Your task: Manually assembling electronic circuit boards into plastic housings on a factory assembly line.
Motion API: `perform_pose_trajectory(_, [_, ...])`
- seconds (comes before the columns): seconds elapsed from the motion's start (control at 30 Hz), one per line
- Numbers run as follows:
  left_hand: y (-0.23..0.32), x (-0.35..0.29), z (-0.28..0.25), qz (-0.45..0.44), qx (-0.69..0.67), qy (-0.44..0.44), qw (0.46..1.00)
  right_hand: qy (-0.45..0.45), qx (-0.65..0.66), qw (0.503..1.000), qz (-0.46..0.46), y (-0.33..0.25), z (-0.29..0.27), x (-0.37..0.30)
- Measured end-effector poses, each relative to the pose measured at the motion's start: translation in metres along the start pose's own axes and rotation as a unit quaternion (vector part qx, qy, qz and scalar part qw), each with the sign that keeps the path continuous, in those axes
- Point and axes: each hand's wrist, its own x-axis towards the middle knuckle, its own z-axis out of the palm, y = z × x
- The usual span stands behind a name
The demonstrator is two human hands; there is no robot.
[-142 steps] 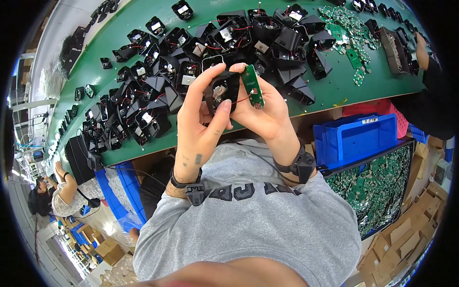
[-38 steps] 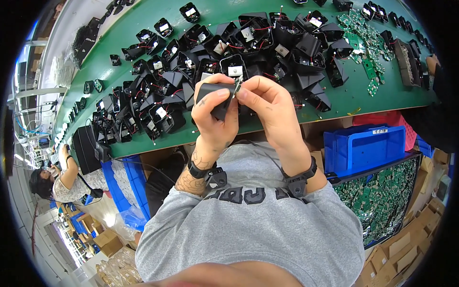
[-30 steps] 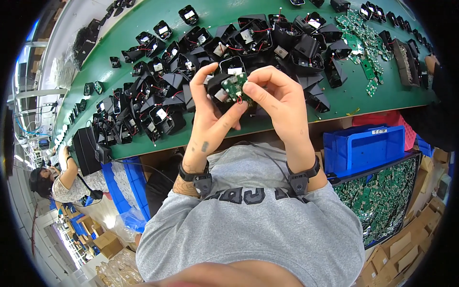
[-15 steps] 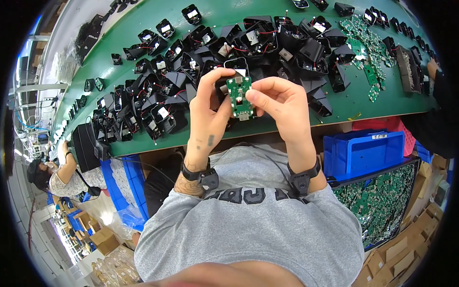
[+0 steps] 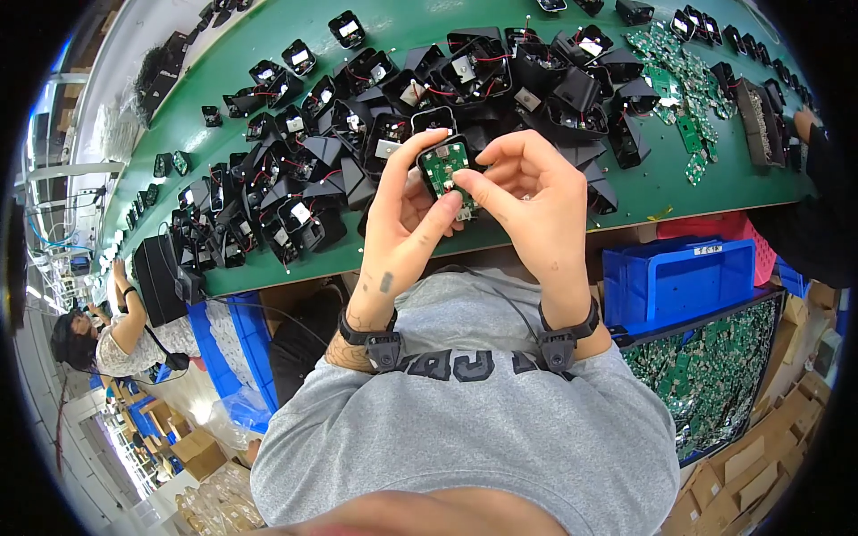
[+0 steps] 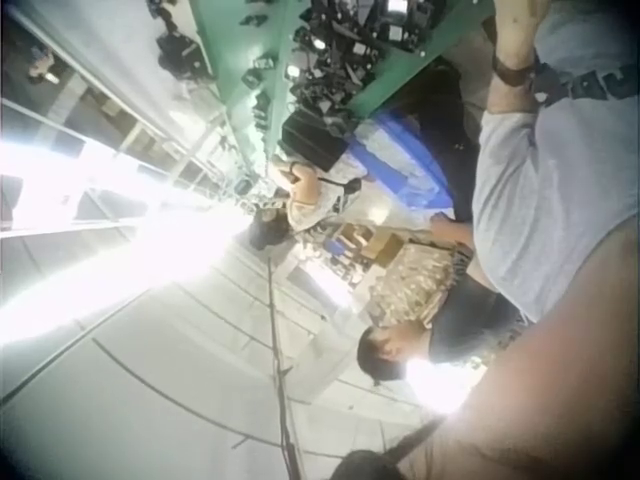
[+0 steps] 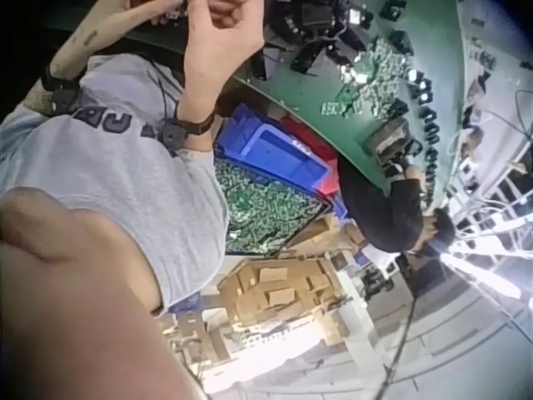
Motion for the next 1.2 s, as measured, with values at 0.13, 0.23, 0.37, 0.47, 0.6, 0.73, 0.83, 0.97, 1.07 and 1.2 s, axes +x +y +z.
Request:
perform_pose_trajectory(0.13, [0.001,-0.003,0.001,0.002,-0.015,-0.003,1.000,-0.024,-0.164,0.982,-0.091,0.005,-0.009,0.003])
perform_pose_trajectory(0.23, [0.003,-0.004,0.007,-0.025,-0.020,-0.048,0.998,-0.101,0.042,0.990,-0.090,0.019,-0.006,0.009])
perform_pose_trajectory(0.37, [0.000,-0.003,0.004,-0.055,0.018,-0.027,0.998,-0.158,0.136,0.978,-0.011,0.014,-0.007,0.008])
perform_pose_trajectory(0.47, [-0.002,-0.001,0.005,-0.028,0.063,-0.023,0.997,-0.146,0.150,0.977,-0.034,0.011,-0.005,0.007])
perform_pose_trajectory(0.6, [-0.004,0.011,0.011,0.201,0.212,0.006,0.956,-0.088,0.126,0.985,-0.082,0.005,-0.002,0.002])
perform_pose_trajectory(0.73, [0.027,0.028,0.004,0.154,0.247,-0.086,0.953,-0.017,0.118,0.981,-0.150,0.016,-0.004,0.008])
perform_pose_trajectory(0.83, [0.047,0.080,-0.012,0.311,0.382,-0.094,0.865,0.087,0.092,0.980,-0.152,0.010,-0.016,0.017])
perform_pose_trajectory(0.97, [0.054,0.169,-0.055,0.273,0.524,0.050,0.805,0.251,0.047,0.952,-0.168,0.020,-0.068,0.034])
perform_pose_trajectory(1.07, [0.018,0.241,-0.109,0.177,0.515,0.032,0.838,0.317,0.000,0.932,-0.174,0.047,-0.111,0.046])
perform_pose_trajectory(1.2, [-0.025,0.282,-0.149,0.149,0.596,0.017,0.789,0.366,-0.075,0.912,-0.171,0.079,-0.145,0.064])
